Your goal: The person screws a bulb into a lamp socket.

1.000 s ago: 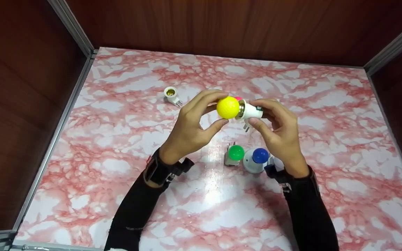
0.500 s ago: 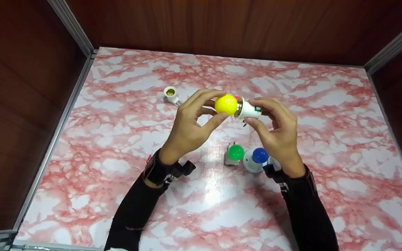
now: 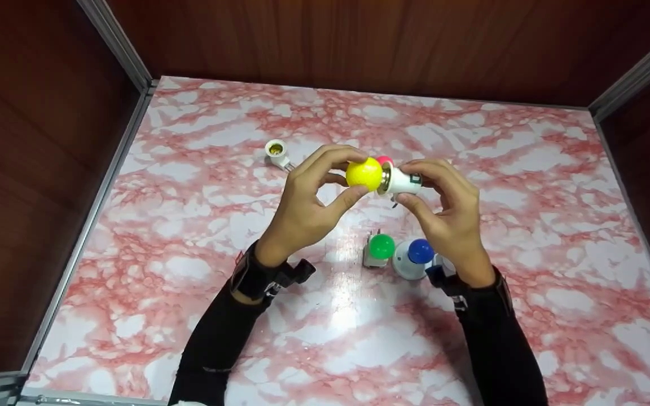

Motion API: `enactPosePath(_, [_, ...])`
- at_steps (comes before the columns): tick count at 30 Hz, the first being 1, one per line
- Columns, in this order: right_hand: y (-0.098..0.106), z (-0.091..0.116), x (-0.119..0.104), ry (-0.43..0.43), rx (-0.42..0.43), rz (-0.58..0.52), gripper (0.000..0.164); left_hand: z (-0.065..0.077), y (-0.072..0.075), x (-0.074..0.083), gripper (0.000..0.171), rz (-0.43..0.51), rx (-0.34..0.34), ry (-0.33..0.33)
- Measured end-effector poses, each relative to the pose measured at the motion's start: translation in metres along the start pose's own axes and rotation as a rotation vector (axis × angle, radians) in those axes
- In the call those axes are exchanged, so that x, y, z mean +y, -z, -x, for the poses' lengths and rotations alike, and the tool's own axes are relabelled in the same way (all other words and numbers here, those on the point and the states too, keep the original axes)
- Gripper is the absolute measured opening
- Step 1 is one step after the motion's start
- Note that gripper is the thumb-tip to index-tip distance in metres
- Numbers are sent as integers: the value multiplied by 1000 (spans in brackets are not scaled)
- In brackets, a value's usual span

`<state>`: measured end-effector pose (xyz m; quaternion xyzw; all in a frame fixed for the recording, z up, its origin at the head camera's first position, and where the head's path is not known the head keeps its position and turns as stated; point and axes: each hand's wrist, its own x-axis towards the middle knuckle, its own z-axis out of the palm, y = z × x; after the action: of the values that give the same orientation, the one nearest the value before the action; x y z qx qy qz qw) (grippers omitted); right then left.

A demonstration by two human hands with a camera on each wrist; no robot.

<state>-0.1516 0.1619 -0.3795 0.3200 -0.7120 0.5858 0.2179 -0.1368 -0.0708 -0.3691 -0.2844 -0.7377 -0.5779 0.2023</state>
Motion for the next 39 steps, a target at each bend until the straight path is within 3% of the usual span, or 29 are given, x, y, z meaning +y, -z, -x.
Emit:
enactPosePath(14, [6,2,0,-66,-58,3,35,-1,2,0,42,-72,-26,-84])
enactPosePath(20, [12,3,-3,-104,-86,-4,35,-1,0,-1,46,-54,-38,-115])
enactPosePath(26, [12,2,-6,-103,-52,4,35,0,-3,-1,46,13,-20,-96])
enactPosePath(33, [6,1,-5,-46,4,3,35,1,-2,-1,46,-22,-9,-36])
enactPosePath(39, [2,1,-2,20,43,13,33,2,-3,0,40,-11,21,-26])
